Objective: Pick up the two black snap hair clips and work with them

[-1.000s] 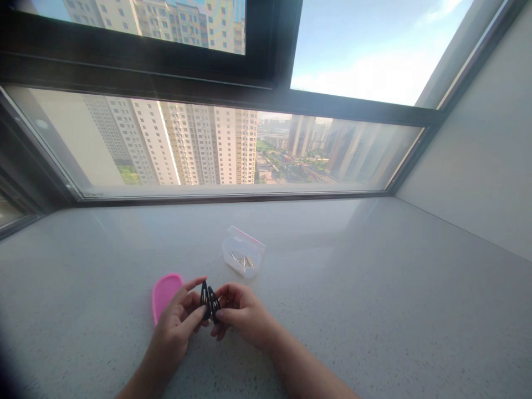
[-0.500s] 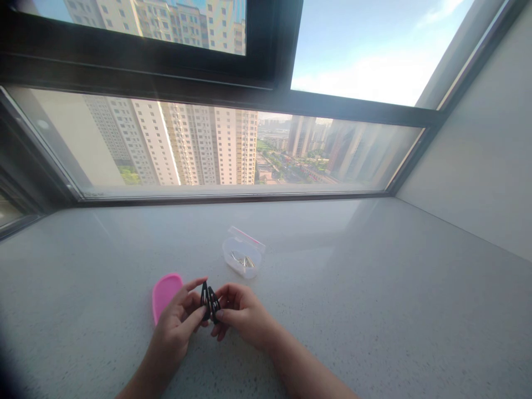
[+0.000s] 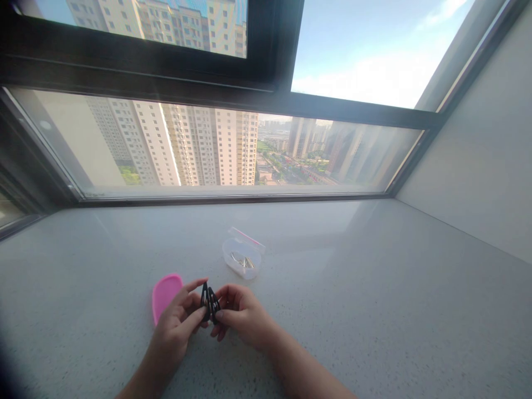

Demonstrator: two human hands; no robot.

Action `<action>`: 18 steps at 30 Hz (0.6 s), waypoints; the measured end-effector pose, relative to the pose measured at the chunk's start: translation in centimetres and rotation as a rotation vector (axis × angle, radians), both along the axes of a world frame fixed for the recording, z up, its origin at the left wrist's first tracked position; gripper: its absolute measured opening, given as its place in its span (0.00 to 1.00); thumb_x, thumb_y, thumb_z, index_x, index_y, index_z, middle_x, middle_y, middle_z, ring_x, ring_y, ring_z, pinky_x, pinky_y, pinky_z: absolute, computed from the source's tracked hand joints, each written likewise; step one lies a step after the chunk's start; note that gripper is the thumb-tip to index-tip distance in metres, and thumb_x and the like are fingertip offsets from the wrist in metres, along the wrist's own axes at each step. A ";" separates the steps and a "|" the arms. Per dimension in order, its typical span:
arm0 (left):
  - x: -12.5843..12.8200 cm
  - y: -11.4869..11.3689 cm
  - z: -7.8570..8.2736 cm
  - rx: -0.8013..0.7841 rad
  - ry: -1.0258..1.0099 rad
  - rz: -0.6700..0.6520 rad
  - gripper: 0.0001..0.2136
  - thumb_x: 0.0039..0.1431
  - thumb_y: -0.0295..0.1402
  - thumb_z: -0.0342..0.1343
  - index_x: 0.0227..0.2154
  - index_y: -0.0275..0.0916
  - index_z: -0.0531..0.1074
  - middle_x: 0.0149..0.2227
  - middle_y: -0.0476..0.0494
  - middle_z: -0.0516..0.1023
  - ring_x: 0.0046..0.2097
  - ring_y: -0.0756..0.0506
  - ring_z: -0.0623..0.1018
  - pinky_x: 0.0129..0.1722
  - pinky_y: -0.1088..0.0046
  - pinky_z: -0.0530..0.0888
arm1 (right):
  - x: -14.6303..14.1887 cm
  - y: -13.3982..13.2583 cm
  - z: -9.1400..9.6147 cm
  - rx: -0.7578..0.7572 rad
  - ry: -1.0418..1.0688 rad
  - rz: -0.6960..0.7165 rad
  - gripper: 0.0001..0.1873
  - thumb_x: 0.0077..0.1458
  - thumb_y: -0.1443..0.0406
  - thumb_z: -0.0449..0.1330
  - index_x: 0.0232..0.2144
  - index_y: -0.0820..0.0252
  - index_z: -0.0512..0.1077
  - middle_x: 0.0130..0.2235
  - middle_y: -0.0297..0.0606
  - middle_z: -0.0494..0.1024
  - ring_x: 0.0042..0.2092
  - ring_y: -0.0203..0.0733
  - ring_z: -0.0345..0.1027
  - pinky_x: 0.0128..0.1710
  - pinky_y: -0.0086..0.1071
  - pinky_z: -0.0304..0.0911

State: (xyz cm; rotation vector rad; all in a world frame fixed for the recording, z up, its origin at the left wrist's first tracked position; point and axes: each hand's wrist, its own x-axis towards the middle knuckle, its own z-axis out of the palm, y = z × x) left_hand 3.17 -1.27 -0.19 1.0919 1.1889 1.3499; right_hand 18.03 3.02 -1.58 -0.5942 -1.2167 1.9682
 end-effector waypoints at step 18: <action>0.2 0.0 0.7 -0.007 0.012 0.011 0.21 0.49 0.32 0.56 0.48 0.36 0.66 0.23 0.54 0.68 0.25 0.49 0.71 0.26 0.73 0.69 | 0.1 0.0 0.1 -0.007 -0.010 0.004 0.18 0.41 0.64 0.69 0.32 0.65 0.67 0.26 0.36 0.75 0.21 0.35 0.70 0.18 0.25 0.63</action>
